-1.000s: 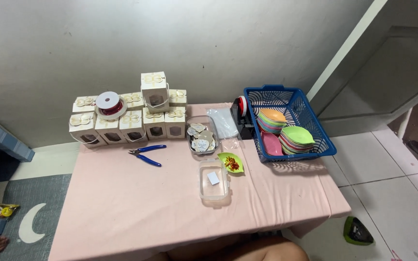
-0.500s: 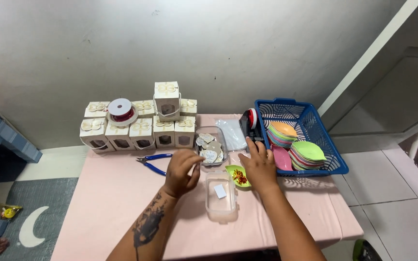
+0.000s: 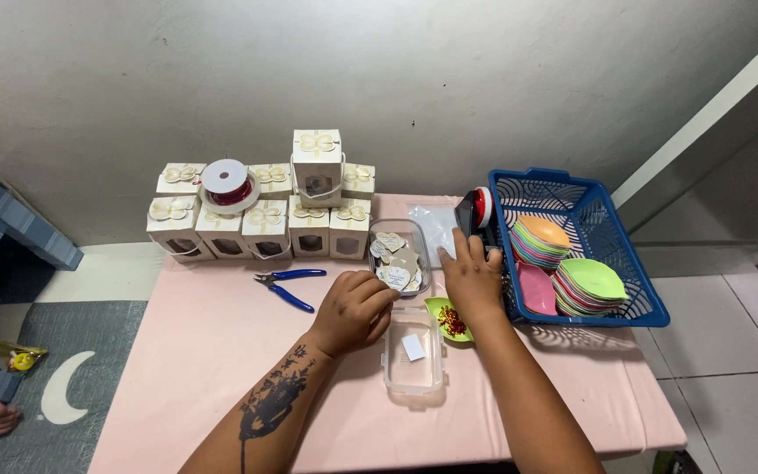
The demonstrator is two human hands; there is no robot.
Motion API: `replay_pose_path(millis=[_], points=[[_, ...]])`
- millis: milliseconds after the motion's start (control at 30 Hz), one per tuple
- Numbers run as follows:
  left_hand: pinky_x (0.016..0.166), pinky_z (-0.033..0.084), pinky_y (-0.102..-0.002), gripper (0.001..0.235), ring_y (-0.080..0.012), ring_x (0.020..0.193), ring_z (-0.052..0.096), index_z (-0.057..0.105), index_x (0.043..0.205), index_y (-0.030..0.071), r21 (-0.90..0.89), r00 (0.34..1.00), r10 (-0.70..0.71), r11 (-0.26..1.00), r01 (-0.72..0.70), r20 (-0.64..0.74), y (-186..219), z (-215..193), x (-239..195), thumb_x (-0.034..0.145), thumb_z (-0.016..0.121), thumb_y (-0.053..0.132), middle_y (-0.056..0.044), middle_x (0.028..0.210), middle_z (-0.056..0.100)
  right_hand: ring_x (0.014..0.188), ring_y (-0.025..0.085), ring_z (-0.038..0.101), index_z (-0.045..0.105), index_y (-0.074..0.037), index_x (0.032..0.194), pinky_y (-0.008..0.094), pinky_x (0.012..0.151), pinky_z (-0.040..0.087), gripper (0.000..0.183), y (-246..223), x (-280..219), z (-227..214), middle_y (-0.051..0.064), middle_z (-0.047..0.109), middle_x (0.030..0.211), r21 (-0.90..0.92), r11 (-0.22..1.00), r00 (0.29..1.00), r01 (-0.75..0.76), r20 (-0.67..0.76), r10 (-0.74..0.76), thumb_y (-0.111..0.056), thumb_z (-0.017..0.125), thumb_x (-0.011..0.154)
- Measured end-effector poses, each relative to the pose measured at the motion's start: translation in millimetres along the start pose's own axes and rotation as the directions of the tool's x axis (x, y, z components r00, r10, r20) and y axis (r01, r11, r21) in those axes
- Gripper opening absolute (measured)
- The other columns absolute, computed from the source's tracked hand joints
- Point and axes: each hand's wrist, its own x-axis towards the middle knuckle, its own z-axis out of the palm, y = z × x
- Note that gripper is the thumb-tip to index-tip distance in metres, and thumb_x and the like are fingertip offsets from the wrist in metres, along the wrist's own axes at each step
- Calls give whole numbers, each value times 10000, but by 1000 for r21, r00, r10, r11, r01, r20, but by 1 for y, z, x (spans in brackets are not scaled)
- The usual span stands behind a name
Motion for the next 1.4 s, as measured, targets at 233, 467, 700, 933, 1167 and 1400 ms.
replay_pose_path(millis=[233,467,700,933,1167,1400], points=[[782,546,-375,130,-218,920,695,740,959,158,8,999,-34,999,34,15,1,2,-1,919,616,160,-17,859,670,1200,290,503,805,-259,1152,482,864,370,270,8,10,38,81,570,1480,5,1000,999,19,-45,-18,-219,597,983],[804,542,-368,115,-207,933,691,735,957,174,26,997,-69,997,68,19,-3,2,-4,912,629,182,-1,868,672,1204,247,519,807,-231,907,494,905,373,96,13,6,36,-15,641,1266,54,995,979,83,-193,-71,-311,781,862],[843,534,-369,201,-193,961,682,760,1053,195,35,993,-119,992,119,23,-5,5,-9,918,612,212,17,898,681,1234,240,596,783,-160,901,517,950,443,81,11,-20,-26,1,691,1214,170,978,971,119,-228,-78,-145,709,930],[1069,474,-539,590,-433,1267,583,529,1460,-9,-345,971,-232,908,238,61,8,-2,0,1027,509,391,-229,1312,629,886,169,757,841,-196,974,293,823,567,73,14,-54,-84,-38,762,887,817,556,909,150,-335,248,-193,774,944],[1052,520,-493,1167,-368,1214,621,312,1625,66,-837,755,-399,-62,544,520,8,10,-11,744,831,630,-255,1443,534,722,220,763,646,41,963,340,754,600,178,-15,-30,-53,201,769,786,935,-219,904,280,-180,388,11,801,882],[777,661,-364,194,-214,784,782,804,1072,-11,-752,582,-713,117,649,391,3,2,-12,989,758,158,-170,807,790,666,171,726,673,19,978,292,693,586,118,-27,-23,-12,175,774,796,978,-59,842,202,-143,521,-28,779,954]])
